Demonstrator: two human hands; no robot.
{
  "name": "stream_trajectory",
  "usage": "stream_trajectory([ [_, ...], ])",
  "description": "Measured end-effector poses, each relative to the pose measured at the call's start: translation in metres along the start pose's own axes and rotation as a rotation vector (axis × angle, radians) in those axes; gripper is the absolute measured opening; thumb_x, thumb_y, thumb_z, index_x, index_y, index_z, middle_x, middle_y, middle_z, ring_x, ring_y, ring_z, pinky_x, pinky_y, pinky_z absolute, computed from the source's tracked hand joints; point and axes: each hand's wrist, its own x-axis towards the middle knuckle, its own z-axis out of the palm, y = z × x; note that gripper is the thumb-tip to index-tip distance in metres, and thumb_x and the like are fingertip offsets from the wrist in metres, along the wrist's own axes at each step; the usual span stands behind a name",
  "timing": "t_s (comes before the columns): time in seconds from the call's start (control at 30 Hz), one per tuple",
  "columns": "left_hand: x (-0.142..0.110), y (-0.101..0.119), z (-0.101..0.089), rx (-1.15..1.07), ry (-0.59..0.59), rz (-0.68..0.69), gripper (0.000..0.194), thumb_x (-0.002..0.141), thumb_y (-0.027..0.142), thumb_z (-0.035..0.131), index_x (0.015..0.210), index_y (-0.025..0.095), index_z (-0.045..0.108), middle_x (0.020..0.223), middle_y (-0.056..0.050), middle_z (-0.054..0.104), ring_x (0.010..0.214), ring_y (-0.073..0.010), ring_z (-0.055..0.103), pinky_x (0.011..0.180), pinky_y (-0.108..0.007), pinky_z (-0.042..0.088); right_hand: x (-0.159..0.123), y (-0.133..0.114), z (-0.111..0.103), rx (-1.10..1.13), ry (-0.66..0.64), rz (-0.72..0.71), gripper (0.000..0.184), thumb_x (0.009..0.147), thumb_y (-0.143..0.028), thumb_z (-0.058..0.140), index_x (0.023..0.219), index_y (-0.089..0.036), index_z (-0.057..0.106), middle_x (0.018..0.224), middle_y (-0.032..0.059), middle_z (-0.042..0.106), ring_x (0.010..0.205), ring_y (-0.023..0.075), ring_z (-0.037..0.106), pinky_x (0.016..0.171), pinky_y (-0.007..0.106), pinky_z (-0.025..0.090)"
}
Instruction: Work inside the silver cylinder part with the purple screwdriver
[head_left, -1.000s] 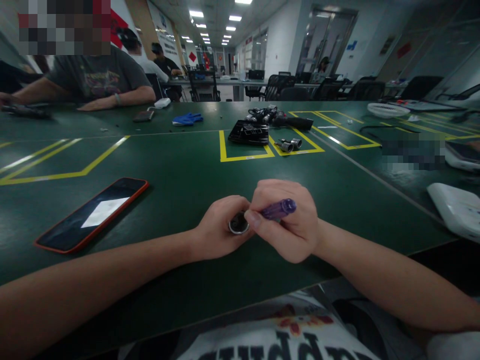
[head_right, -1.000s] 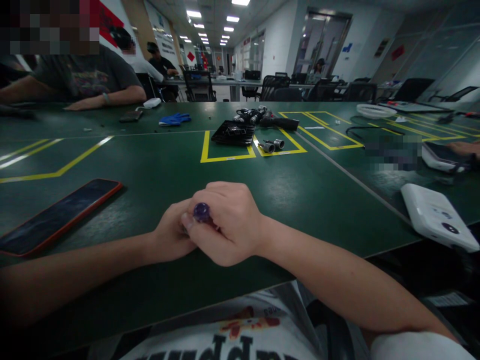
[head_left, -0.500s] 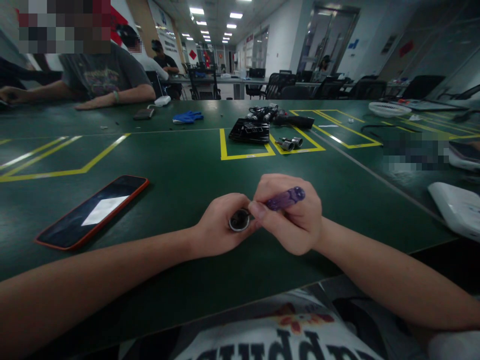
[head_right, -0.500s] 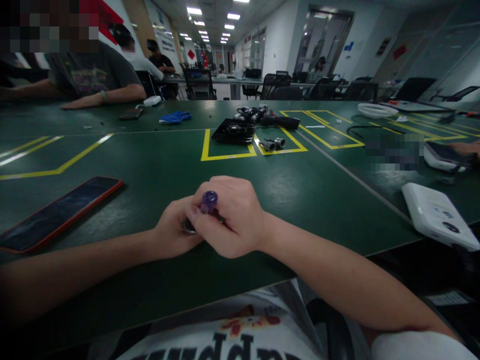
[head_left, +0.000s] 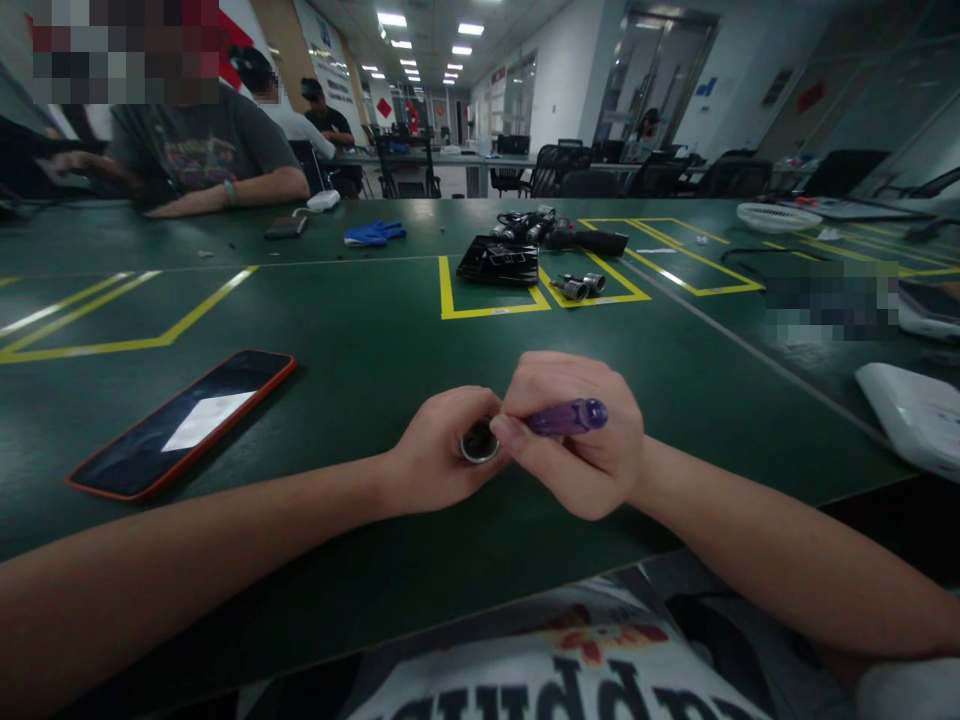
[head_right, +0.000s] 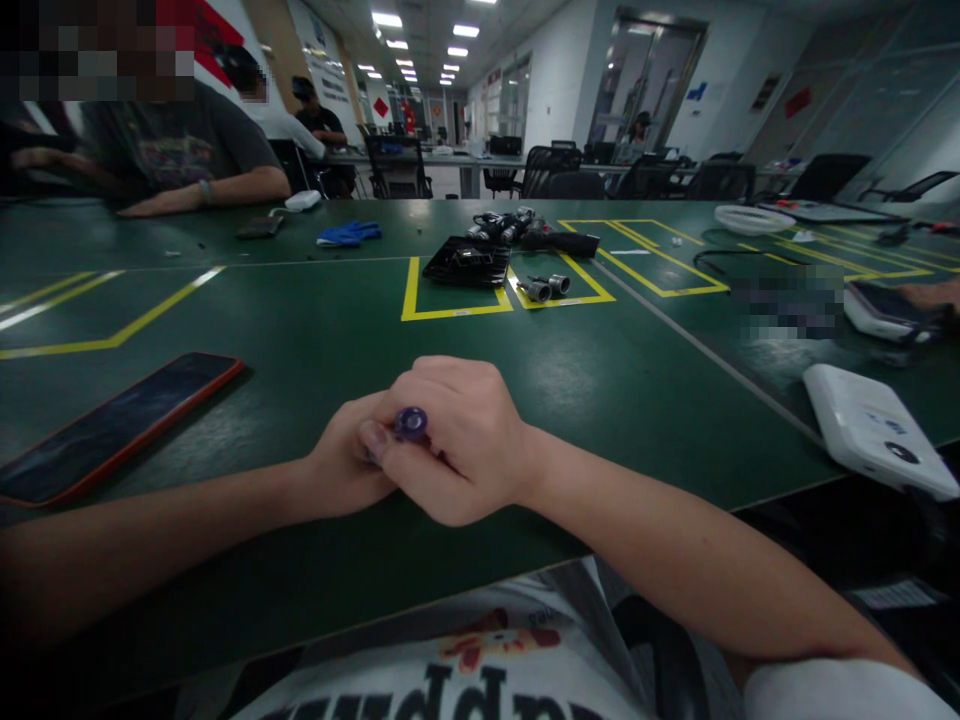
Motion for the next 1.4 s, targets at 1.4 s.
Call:
stream_trajectory([
  [1.4, 0.0002, -0.0024, 0.0001, 0.022, 0.03, 0.001, 0.015, 0.078, 0.025, 0.05, 0.067, 0.015, 0.05, 0.062, -0.002, 0.055, 0.055, -0.0135, 0.054, 0.05, -0.025, 0.043, 0.0013, -0.0001, -0.0007, -0.101, -0.007, 0.029, 0.018, 0.078, -0.013, 0.048, 0.06, -0.015, 0.051, 0.051, 0.0003, 0.052, 0.049, 0.0102, 0.044, 0.051, 0.026, 0.037],
])
